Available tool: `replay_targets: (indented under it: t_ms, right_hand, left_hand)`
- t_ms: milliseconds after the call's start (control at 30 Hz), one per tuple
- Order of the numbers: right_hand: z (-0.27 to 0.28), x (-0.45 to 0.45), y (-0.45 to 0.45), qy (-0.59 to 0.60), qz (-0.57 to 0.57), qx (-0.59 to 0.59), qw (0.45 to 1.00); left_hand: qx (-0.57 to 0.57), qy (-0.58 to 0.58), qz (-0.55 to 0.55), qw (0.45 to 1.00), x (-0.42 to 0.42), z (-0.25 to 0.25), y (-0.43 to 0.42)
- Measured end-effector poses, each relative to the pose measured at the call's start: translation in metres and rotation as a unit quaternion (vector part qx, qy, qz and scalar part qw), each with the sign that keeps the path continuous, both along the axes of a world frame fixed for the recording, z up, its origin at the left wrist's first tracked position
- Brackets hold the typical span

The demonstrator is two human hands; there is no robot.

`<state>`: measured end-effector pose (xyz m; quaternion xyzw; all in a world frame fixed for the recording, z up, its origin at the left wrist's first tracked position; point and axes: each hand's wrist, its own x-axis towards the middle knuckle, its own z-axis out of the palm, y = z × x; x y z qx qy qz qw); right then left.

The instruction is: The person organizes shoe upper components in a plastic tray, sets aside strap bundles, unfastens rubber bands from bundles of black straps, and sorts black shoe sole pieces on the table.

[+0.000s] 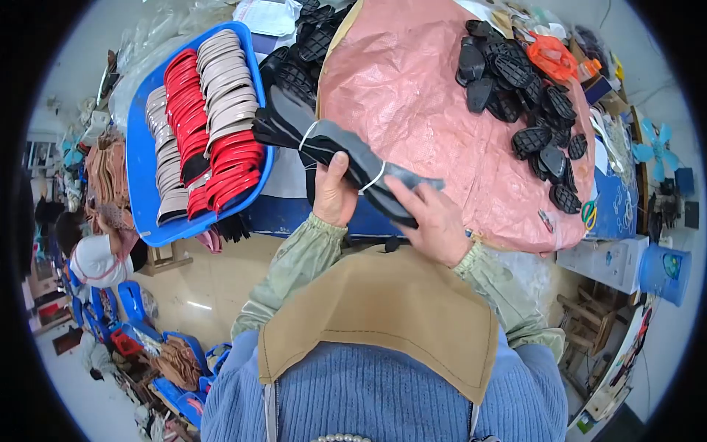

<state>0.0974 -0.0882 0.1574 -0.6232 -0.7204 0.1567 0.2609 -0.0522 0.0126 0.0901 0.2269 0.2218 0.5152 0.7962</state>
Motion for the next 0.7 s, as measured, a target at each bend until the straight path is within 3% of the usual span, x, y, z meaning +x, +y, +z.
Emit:
replay_targets:
  t_ms: [67,200,267,300,367,433,567,700]
  right_hand:
    - [-0.001,0.027,0.004,0.021,0.039,-0.001,0.999]
    - [-0.013,0.069,0.010,0.313,0.068,-0.171,0.932]
    - [-0.016,0.071,0.024,0.383,-0.033,-0.190,0.904]
    - [-0.017,0.067,0.034,0.383,-0.034,-0.192,0.903]
    - [-0.019,0.050,0.057,0.437,-0.015,-0.085,0.896]
    - [-0.022,0.034,0.072,0.480,-0.016,-0.166,0.861]
    - [-0.051,0.022,0.084,0.467,-0.023,-0.102,0.878]
    - [-0.045,0.017,0.095,0.582,-0.052,-0.215,0.783]
  left_hand:
    - [-0.007,0.023,0.035,0.999,0.014,-0.007,0.002]
    - [-0.005,0.044,-0.014,0.999,0.012,-0.012,0.001]
    - [-0.013,0.063,-0.017,0.998,0.017,-0.004,-0.002]
    - [-0.020,0.078,-0.014,0.997,0.023,0.003,-0.003]
    - [-0.034,0.108,-0.007,0.994,0.031,0.014,-0.004]
    - [-0.046,0.097,-0.010,0.994,0.035,0.013,-0.005]
    - [-0.066,0.054,-0.021,0.996,0.035,0.005,-0.003]
    - [-0.028,0.107,-0.092,0.990,0.011,-0.011,0.023]
